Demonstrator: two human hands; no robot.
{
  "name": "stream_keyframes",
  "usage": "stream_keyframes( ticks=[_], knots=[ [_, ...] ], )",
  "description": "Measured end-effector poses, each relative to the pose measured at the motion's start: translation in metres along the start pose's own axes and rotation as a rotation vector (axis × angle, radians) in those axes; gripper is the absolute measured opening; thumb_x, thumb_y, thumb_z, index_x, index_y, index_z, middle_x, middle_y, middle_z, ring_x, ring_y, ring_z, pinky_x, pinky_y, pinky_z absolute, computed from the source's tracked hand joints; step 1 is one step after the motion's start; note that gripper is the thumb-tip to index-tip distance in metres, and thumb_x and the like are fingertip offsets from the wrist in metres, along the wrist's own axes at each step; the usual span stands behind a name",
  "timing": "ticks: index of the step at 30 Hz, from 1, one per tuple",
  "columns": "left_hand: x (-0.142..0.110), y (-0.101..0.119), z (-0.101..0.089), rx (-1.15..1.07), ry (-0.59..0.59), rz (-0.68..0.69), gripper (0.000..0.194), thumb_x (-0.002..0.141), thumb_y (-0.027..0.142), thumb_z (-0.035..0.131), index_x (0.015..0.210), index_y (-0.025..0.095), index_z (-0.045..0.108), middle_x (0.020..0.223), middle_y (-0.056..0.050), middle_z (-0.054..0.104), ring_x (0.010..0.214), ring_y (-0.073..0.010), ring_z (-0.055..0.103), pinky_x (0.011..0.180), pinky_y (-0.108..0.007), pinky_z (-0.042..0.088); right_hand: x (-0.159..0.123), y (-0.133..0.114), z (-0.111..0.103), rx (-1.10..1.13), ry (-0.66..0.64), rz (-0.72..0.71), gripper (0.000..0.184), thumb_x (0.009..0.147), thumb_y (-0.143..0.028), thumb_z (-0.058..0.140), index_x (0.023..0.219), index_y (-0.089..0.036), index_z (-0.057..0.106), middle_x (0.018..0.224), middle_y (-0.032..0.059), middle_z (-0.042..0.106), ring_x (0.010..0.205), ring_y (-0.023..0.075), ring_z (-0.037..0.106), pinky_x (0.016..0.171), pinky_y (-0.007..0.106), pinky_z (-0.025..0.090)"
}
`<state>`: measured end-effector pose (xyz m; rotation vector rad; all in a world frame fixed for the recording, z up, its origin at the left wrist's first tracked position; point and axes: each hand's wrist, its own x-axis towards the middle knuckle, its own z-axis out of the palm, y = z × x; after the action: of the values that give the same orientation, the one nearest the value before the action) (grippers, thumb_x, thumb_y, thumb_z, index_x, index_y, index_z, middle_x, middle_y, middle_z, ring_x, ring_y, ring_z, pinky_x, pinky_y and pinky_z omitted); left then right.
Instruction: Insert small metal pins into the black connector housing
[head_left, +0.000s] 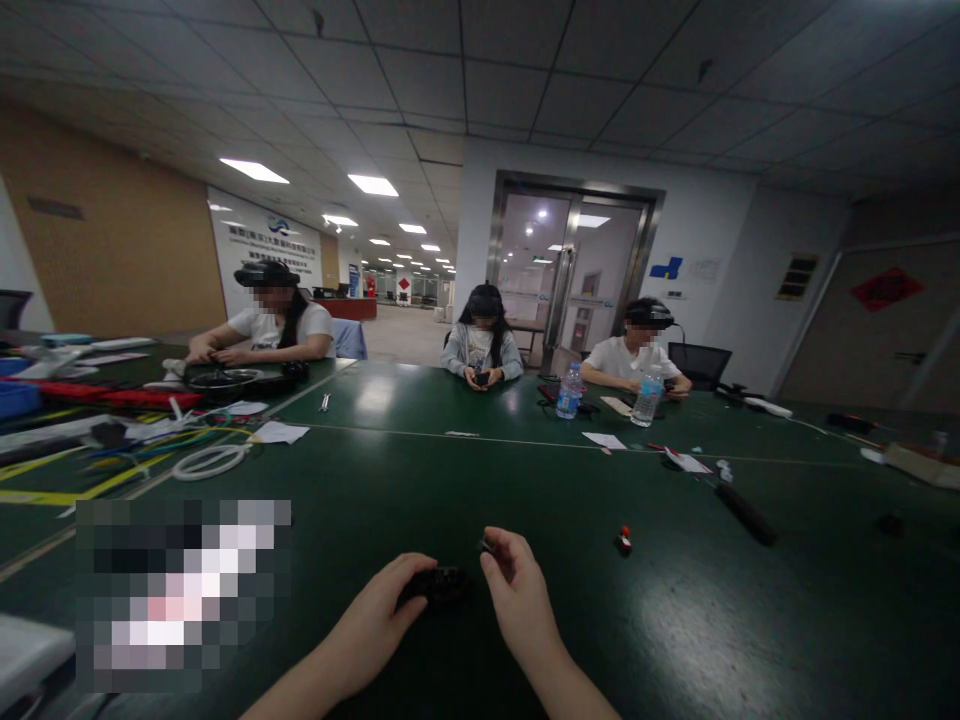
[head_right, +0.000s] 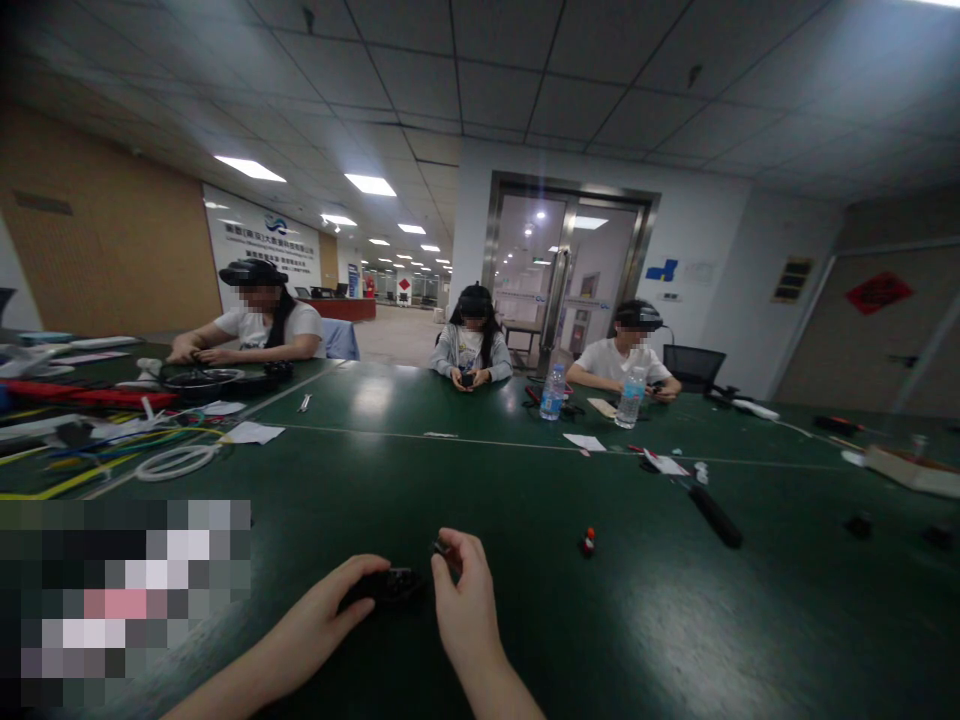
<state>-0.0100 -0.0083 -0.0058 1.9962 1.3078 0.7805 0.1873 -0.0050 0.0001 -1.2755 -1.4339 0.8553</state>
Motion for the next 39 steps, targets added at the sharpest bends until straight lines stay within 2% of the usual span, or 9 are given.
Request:
stream_keyframes(
  ticks=[3, 12, 22, 33, 39],
  knots=[
    [0.000, 0.003, -0.001, 0.005, -0.003, 0.003, 0.035, 0.074, 0.019, 0.047, 0.109, 0.024, 0.052, 0.114, -0.002, 0.056, 0.107, -0.0196, 0.049, 0.096, -0.034, 0.036, -0.003, -0.004, 0.001, -0.064, -0.061, 0.012, 0.031, 0.076, -0.022, 0.048, 0.107, -0.022, 0.054, 0.106, 0.0035, 0.057, 0.101, 0.0187, 0.054, 0.086, 0.032, 0.043],
    [-0.001, 0.005, -0.001, -0.005, -0.005, 0.008, 0.036, 0.072, 0.019, 0.049, 0.108, 0.024, 0.052, 0.111, -0.001, 0.058, 0.104, -0.0190, 0.052, 0.092, -0.033, 0.038, -0.012, -0.023, 0.005, -0.300, -0.300, -0.067, 0.030, 0.074, -0.015, 0.050, 0.100, -0.028, 0.060, 0.103, -0.0015, 0.057, 0.101, 0.0161, 0.052, 0.088, 0.029, 0.039],
    [0.001, -0.003, 0.002, -0.006, 0.024, 0.009, 0.041, 0.071, 0.019, 0.050, 0.111, 0.024, 0.051, 0.114, -0.002, 0.057, 0.108, -0.0200, 0.049, 0.096, -0.034, 0.035, -0.014, -0.024, 0.008, -0.352, -0.328, -0.162, 0.030, 0.072, -0.015, 0.053, 0.097, -0.028, 0.062, 0.099, -0.0005, 0.060, 0.099, 0.0163, 0.050, 0.089, 0.029, 0.037],
    [0.000, 0.000, 0.001, -0.007, -0.008, 0.064, 0.042, 0.071, 0.015, 0.047, 0.112, 0.024, 0.051, 0.115, -0.001, 0.054, 0.108, -0.0174, 0.049, 0.097, -0.031, 0.035, -0.013, -0.027, 0.007, -0.444, -0.388, -0.126, 0.031, 0.074, -0.017, 0.051, 0.100, -0.030, 0.061, 0.099, -0.0004, 0.057, 0.099, 0.0175, 0.049, 0.087, 0.031, 0.036],
    [0.000, 0.005, -0.001, -0.001, -0.026, 0.053, 0.043, 0.072, 0.014, 0.046, 0.113, 0.024, 0.051, 0.117, -0.001, 0.053, 0.109, -0.0165, 0.048, 0.097, -0.030, 0.035, -0.015, -0.030, 0.006, -0.444, -0.374, -0.139, 0.031, 0.073, -0.016, 0.053, 0.099, -0.031, 0.062, 0.098, -0.0012, 0.058, 0.097, 0.0187, 0.049, 0.086, 0.034, 0.036]
  ],
)
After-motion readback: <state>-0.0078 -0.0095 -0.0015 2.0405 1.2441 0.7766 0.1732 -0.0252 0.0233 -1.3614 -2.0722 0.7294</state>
